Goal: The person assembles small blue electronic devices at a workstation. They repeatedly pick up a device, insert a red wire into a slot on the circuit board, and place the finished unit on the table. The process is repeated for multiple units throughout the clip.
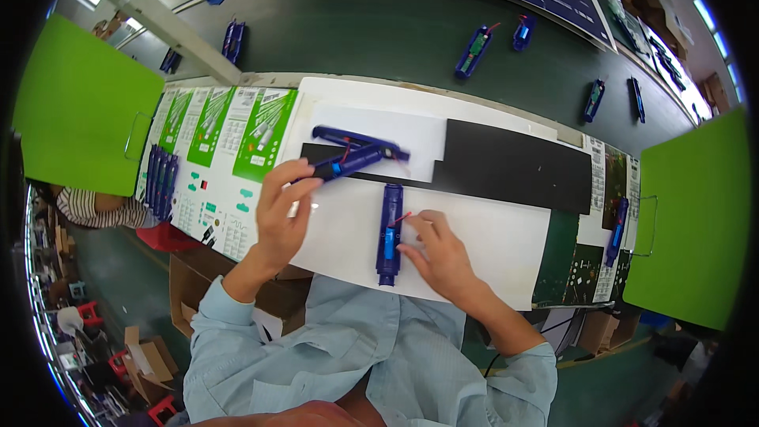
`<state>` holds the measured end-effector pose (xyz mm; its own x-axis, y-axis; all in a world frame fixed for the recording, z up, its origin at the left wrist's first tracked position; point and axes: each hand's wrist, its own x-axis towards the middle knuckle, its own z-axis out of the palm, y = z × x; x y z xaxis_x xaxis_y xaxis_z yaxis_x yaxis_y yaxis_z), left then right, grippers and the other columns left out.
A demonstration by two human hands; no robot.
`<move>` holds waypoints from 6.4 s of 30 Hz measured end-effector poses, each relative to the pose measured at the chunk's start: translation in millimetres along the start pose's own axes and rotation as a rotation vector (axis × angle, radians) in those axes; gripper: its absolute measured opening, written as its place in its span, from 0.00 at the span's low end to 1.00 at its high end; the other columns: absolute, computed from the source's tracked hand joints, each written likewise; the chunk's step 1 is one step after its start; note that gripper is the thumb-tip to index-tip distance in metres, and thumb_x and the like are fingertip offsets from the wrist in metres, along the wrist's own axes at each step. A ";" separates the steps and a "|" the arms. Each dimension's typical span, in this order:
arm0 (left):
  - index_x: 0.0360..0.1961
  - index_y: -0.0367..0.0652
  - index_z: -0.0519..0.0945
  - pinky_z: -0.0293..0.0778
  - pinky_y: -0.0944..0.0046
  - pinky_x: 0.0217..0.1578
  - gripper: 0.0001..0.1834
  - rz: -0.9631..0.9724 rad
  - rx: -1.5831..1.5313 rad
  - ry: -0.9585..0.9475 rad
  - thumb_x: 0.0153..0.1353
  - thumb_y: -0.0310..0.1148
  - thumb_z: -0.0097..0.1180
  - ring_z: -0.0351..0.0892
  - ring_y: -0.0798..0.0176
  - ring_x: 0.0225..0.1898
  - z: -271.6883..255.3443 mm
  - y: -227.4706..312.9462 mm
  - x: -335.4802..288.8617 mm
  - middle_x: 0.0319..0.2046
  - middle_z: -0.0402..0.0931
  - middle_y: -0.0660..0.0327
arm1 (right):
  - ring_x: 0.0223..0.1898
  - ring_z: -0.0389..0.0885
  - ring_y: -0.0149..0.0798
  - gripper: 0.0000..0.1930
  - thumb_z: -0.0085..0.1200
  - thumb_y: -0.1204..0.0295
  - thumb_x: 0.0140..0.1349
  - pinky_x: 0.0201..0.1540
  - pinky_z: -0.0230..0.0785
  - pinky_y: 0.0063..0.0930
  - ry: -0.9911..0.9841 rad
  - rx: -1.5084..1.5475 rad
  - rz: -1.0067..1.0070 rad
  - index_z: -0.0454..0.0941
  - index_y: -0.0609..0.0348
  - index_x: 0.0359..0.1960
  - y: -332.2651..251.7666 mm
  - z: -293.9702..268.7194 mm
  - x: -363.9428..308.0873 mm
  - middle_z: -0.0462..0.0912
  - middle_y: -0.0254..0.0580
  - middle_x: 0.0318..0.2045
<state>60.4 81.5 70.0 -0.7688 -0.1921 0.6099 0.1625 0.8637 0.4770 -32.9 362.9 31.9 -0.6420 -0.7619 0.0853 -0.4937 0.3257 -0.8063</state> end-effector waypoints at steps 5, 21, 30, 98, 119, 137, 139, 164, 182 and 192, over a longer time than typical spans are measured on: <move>0.53 0.45 0.84 0.65 0.48 0.66 0.19 -0.069 0.080 -0.351 0.61 0.28 0.72 0.74 0.45 0.65 15.2 -29.2 -11.0 0.60 0.78 0.55 | 0.38 0.83 0.45 0.22 0.70 0.77 0.63 0.43 0.81 0.35 0.152 -0.098 -0.054 0.79 0.60 0.58 3.7 -6.4 49.7 0.77 0.50 0.52; 0.49 0.45 0.81 0.75 0.51 0.53 0.16 0.124 0.179 -0.366 0.58 0.23 0.65 0.76 0.48 0.52 43.9 -98.8 75.9 0.46 0.75 0.54 | 0.40 0.90 0.44 0.12 0.61 0.69 0.64 0.47 0.80 0.37 -0.347 -0.201 -0.132 0.90 0.58 0.46 54.6 -43.6 348.4 0.92 0.46 0.37; 0.51 0.49 0.82 0.67 0.47 0.54 0.18 0.050 0.282 -0.111 0.60 0.31 0.71 0.74 0.50 0.52 179.7 -188.6 161.2 0.46 0.73 0.56 | 0.45 0.88 0.39 0.18 0.61 0.70 0.68 0.50 0.78 0.33 0.148 -0.242 -0.288 0.83 0.59 0.59 66.4 -26.0 439.6 0.87 0.47 0.52; 0.52 0.51 0.87 0.62 0.43 0.73 0.26 0.016 -0.030 -0.404 0.51 0.44 0.79 0.72 0.56 0.70 42.7 74.2 -131.4 0.71 0.73 0.62 | 0.41 0.81 0.45 0.27 0.73 0.74 0.60 0.43 0.78 0.36 -0.085 -0.008 0.035 0.79 0.57 0.62 -6.6 -7.2 18.2 0.80 0.46 0.42; 0.59 0.44 0.79 0.78 0.49 0.49 0.17 -0.060 -0.014 -0.139 0.71 0.31 0.60 0.79 0.41 0.46 174.6 -104.7 139.1 0.48 0.73 0.46 | 0.34 0.78 0.28 0.08 0.60 0.78 0.74 0.43 0.74 0.21 -0.191 0.568 0.173 0.87 0.61 0.51 19.9 6.6 27.8 0.82 0.35 0.51; 0.51 0.51 0.89 0.60 0.51 0.60 0.17 -0.129 0.003 -0.238 0.60 0.27 0.71 0.70 0.52 0.58 26.5 44.6 -54.4 0.58 0.77 0.61 | 0.29 0.75 0.18 0.22 0.64 0.76 0.72 0.31 0.67 0.17 -0.177 0.624 0.395 0.72 0.62 0.65 -15.1 31.2 33.0 0.91 0.35 0.40; 0.46 0.51 0.89 0.60 0.51 0.59 0.13 -0.111 -0.002 -0.244 0.59 0.28 0.71 0.70 0.52 0.57 28.4 40.6 -55.0 0.56 0.77 0.63 | 0.28 0.73 0.18 0.19 0.64 0.76 0.72 0.31 0.65 0.17 -0.155 0.598 0.366 0.76 0.62 0.62 -14.5 35.3 30.0 0.91 0.33 0.40; 0.45 0.37 0.82 0.75 0.53 0.45 0.11 -0.333 -0.041 -0.288 0.61 0.22 0.67 0.77 0.49 0.45 7.6 38.0 -110.7 0.46 0.76 0.53 | 0.53 0.79 0.50 0.09 0.65 0.82 0.57 0.55 0.76 0.42 -0.098 -0.074 -0.387 0.80 0.62 0.37 -42.2 72.9 58.4 0.83 0.44 0.48; 0.56 0.34 0.84 0.78 0.50 0.58 0.28 -0.167 -0.110 -0.249 0.56 0.34 0.75 0.80 0.48 0.61 -11.1 41.8 -153.2 0.60 0.81 0.54 | 0.53 0.73 0.50 0.03 0.65 0.79 0.60 0.58 0.72 0.40 -0.413 -0.073 -0.156 0.83 0.63 0.32 -54.6 59.7 78.7 0.75 0.46 0.48; 0.53 0.33 0.86 0.77 0.48 0.60 0.26 -0.120 -0.100 -0.257 0.56 0.35 0.75 0.79 0.48 0.63 -6.8 37.3 -158.5 0.60 0.81 0.54 | 0.53 0.74 0.51 0.02 0.64 0.80 0.60 0.57 0.72 0.40 -0.371 -0.137 -0.163 0.83 0.64 0.32 -60.7 63.4 74.7 0.75 0.47 0.47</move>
<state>192.6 141.0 -4.5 -0.9156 -0.1552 0.3710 0.1110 0.7892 0.6040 -13.7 250.7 50.2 -0.3071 -0.9512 -0.0317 -0.6608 0.2371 -0.7121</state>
